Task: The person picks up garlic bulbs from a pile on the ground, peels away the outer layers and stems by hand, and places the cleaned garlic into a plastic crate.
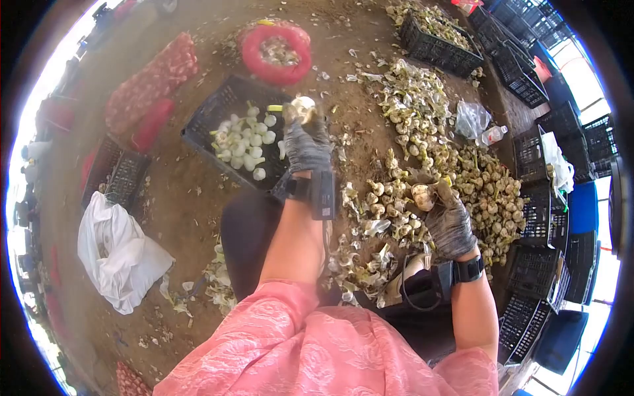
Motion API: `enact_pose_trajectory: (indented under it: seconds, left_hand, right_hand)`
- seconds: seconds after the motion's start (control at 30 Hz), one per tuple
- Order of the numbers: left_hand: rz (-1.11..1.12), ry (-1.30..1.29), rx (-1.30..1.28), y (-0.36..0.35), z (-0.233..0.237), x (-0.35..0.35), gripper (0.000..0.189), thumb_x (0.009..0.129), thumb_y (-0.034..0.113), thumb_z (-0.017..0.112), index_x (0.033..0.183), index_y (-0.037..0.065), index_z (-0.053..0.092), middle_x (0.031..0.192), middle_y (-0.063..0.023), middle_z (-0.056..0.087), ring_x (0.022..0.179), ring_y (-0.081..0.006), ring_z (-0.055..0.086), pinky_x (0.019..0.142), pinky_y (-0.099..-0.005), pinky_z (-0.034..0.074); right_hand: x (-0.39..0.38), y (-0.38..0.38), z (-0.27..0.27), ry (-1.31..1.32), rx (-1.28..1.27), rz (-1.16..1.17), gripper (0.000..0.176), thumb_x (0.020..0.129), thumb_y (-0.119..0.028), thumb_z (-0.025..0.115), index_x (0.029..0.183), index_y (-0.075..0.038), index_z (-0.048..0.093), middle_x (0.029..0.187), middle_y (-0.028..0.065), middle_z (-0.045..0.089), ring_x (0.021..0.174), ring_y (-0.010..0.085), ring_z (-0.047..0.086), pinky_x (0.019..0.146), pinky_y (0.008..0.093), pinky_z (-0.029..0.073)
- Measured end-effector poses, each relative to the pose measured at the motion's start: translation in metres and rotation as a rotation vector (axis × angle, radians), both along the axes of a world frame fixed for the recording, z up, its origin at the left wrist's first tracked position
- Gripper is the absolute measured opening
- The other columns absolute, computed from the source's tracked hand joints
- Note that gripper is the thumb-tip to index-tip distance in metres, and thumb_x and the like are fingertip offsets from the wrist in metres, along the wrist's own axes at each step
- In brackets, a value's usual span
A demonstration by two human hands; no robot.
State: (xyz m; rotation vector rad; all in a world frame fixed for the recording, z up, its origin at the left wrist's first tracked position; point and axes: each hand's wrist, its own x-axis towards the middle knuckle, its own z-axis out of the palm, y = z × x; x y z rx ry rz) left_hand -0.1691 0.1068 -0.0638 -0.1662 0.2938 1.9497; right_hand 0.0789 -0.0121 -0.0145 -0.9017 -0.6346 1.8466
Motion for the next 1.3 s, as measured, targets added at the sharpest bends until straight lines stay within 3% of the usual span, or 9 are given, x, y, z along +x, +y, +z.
enact_pose_trajectory:
  seconds: [0.13, 0.2, 0.23, 0.33, 0.4, 0.57, 0.67, 0.9, 1.3]
  left_hand:
    - [0.096, -0.272, -0.272, -0.008, 0.029, -0.002, 0.062, 0.073, 0.043, 0.065, 0.106, -0.007, 0.046, 0.099, -0.0196, 0.055, 0.086, -0.0278, 0.057, 0.077, -0.0322, 0.054]
    - [-0.186, 0.441, -0.047, -0.007, 0.007, 0.007, 0.052, 0.078, 0.041, 0.060, 0.102, -0.004, 0.051, 0.095, -0.0144, 0.059, 0.086, -0.0255, 0.058, 0.078, -0.0317, 0.053]
    - [-0.329, 0.113, -0.082, -0.010, 0.006, 0.017, 0.046, 0.080, 0.038, 0.059, 0.101, -0.003, 0.053, 0.093, -0.0122, 0.060, 0.086, -0.0238, 0.059, 0.076, -0.0313, 0.053]
    - [-0.957, 1.022, 0.122, -0.053, 0.037, 0.060, 0.029, 0.085, 0.026, 0.054, 0.104, 0.004, 0.055, 0.094, -0.0066, 0.061, 0.079, -0.0174, 0.059, 0.078, -0.0336, 0.048]
    - [-1.000, 0.766, 0.352, -0.081, 0.048, 0.083, 0.029, 0.080, 0.013, 0.061, 0.107, 0.007, 0.052, 0.099, -0.0035, 0.055, 0.091, -0.0129, 0.053, 0.076, -0.0286, 0.048]
    - [-0.860, 0.801, 0.408, -0.094, 0.037, 0.114, 0.042, 0.069, 0.005, 0.070, 0.105, 0.006, 0.048, 0.092, -0.0022, 0.052, 0.085, -0.0112, 0.051, 0.076, -0.0262, 0.046]
    - [-0.439, 1.435, 0.420, -0.090, 0.032, 0.115, 0.043, 0.060, 0.005, 0.075, 0.095, 0.006, 0.050, 0.089, -0.0059, 0.050, 0.081, -0.0163, 0.050, 0.072, -0.0278, 0.043]
    - [0.008, 1.883, 0.427, -0.098, 0.042, 0.119, 0.052, 0.051, 0.023, 0.080, 0.090, 0.006, 0.050, 0.090, -0.0103, 0.049, 0.085, -0.0267, 0.049, 0.077, -0.0364, 0.043]
    - [-0.073, 1.853, 0.314, -0.101, 0.047, 0.114, 0.054, 0.047, 0.029, 0.082, 0.083, 0.005, 0.050, 0.081, -0.0098, 0.049, 0.075, -0.0265, 0.049, 0.070, -0.0363, 0.042]
  right_hand:
    - [-0.008, 0.000, 0.004, -0.001, 0.076, -0.064, 0.048, 0.087, -0.032, 0.050, 0.114, 0.007, 0.047, 0.096, 0.0105, 0.060, 0.084, 0.0164, 0.056, 0.081, 0.0275, 0.042]
    - [0.004, 0.005, 0.000, -0.243, 0.267, 0.011, 0.050, 0.087, -0.033, 0.051, 0.116, 0.007, 0.046, 0.092, 0.0087, 0.061, 0.081, 0.0132, 0.056, 0.078, 0.0257, 0.043]
    - [0.000, 0.006, 0.002, -0.014, 0.171, -0.010, 0.050, 0.087, -0.033, 0.050, 0.117, 0.007, 0.045, 0.091, 0.0081, 0.061, 0.080, 0.0123, 0.056, 0.077, 0.0251, 0.043]
    - [-0.008, 0.005, 0.023, -0.201, 0.258, -0.012, 0.060, 0.087, -0.042, 0.046, 0.127, 0.001, 0.034, 0.104, 0.0042, 0.056, 0.090, 0.0112, 0.054, 0.079, 0.0242, 0.044]
    - [0.000, 0.006, 0.011, -0.290, 0.254, -0.083, 0.055, 0.088, -0.042, 0.045, 0.126, -0.003, 0.040, 0.110, 0.0045, 0.053, 0.095, 0.0112, 0.051, 0.083, 0.0253, 0.042]
    - [0.013, 0.000, 0.027, -0.518, 0.313, -0.177, 0.048, 0.087, -0.041, 0.049, 0.122, -0.007, 0.046, 0.111, 0.0030, 0.052, 0.102, 0.0112, 0.048, 0.089, 0.0271, 0.039]
    - [0.015, -0.002, 0.034, -0.486, 0.283, -0.216, 0.046, 0.084, -0.038, 0.055, 0.115, -0.004, 0.050, 0.099, 0.0030, 0.056, 0.091, 0.0110, 0.052, 0.082, 0.0260, 0.042]
    - [0.005, -0.001, 0.034, -0.740, 0.301, -0.227, 0.036, 0.075, -0.023, 0.067, 0.101, 0.000, 0.057, 0.085, 0.0024, 0.060, 0.079, 0.0089, 0.054, 0.071, 0.0237, 0.045]
    - [0.014, -0.004, 0.054, -0.525, 0.356, 0.012, 0.038, 0.080, -0.014, 0.061, 0.113, 0.000, 0.052, 0.097, 0.0037, 0.060, 0.088, 0.0083, 0.053, 0.080, 0.0230, 0.043]
